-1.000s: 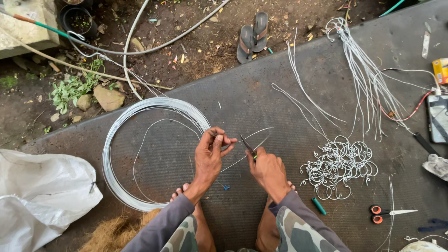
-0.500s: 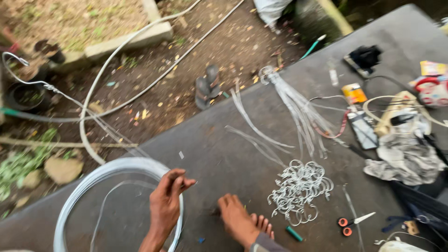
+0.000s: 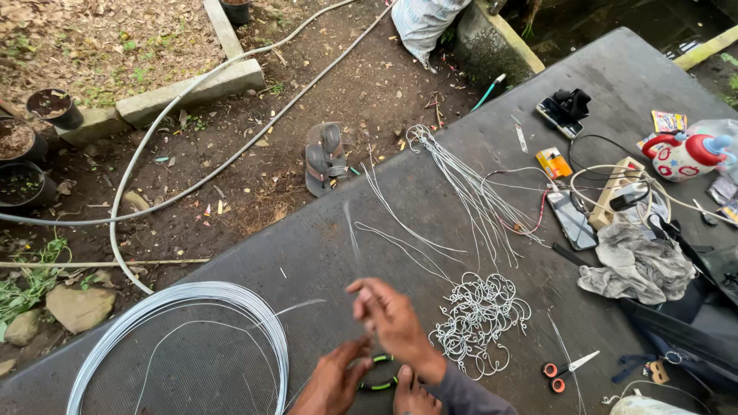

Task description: The person sits on a mat and repeatedly cuts lengths of wire from a coil using pliers. They then bend each piece by hand into a loop and twist the end to secure it, placing the finished pieces in a pile.

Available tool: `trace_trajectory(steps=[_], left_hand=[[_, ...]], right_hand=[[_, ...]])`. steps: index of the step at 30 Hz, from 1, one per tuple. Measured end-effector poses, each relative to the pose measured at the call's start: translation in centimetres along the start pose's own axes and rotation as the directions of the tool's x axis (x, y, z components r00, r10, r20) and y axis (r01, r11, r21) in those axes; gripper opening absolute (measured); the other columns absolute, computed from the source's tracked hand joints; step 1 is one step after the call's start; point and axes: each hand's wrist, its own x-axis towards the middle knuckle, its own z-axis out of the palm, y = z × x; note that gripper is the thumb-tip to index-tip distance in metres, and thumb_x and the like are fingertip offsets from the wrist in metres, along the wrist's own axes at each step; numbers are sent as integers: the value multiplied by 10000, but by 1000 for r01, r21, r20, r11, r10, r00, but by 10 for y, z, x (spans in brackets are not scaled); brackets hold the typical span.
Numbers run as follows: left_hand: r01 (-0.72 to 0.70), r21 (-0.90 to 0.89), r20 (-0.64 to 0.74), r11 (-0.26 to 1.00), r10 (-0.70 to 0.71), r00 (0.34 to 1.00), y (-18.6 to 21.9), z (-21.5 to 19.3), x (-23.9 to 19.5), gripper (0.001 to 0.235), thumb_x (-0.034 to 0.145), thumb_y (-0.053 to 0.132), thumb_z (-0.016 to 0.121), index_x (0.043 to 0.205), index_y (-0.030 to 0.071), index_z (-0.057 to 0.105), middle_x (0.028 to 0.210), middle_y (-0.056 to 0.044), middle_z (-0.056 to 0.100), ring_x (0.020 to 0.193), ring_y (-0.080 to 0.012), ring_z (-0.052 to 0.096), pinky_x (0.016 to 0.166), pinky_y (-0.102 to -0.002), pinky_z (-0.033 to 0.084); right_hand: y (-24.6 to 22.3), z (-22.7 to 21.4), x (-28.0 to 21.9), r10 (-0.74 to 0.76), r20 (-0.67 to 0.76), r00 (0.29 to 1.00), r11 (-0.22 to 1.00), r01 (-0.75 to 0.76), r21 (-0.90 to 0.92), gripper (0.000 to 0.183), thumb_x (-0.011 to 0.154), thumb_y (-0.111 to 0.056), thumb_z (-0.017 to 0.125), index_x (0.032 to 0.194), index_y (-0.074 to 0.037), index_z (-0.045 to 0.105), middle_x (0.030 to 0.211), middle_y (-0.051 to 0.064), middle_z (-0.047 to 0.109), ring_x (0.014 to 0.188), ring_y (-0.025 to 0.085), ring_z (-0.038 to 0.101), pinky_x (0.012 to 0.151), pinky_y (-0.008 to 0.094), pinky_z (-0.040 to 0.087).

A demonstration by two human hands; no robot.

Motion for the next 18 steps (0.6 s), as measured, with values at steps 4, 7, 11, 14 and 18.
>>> trace_trajectory(steps=[4,7,11,14,18], left_hand=[[35,-15,24,999,-35,999,-2,-16,-20,327,977,154,607,1257,-13,633,1219,-196,694,1129,-366,687,897,-417,542],[268,-11,126,963,-264,956,-16,-31,-35,279,993,182,557,1202,68,702,1111,-97,752,1042,-248,761,903,-353,590],[359,47,138,932,-362,922,-54,-33,-53,284,985,162,560,1199,98,736,1052,-74,778,1016,-193,787,897,-329,617],[403,87,143,911,-412,900,-83,-23,-58,277,993,164,558,1198,117,738,1038,-57,793,1025,-161,787,901,-319,627],[370,87,100,925,-377,921,-102,-8,-60,294,975,166,563,1204,114,740,1004,-64,793,982,-176,811,864,-334,653]], right_hand=[[6,-93,51,-655,-14,756,661,564,-496,136,944,4,526,897,-37,647,1119,105,724,1010,162,710,848,314,567],[15,-195,96,-511,-220,831,633,191,-750,289,933,-5,512,1134,-116,687,801,72,732,692,203,728,663,361,568],[26,-296,138,-585,-204,785,436,92,-895,152,1037,-73,543,1116,-79,671,831,126,714,769,330,716,696,447,544],[38,-339,153,-580,-236,780,438,53,-898,161,1073,-135,519,1139,-77,653,862,138,710,812,359,713,720,470,545],[63,-362,165,-460,-272,845,238,-177,-955,229,1099,-229,556,1269,-112,655,1041,205,712,977,421,675,832,534,508]])
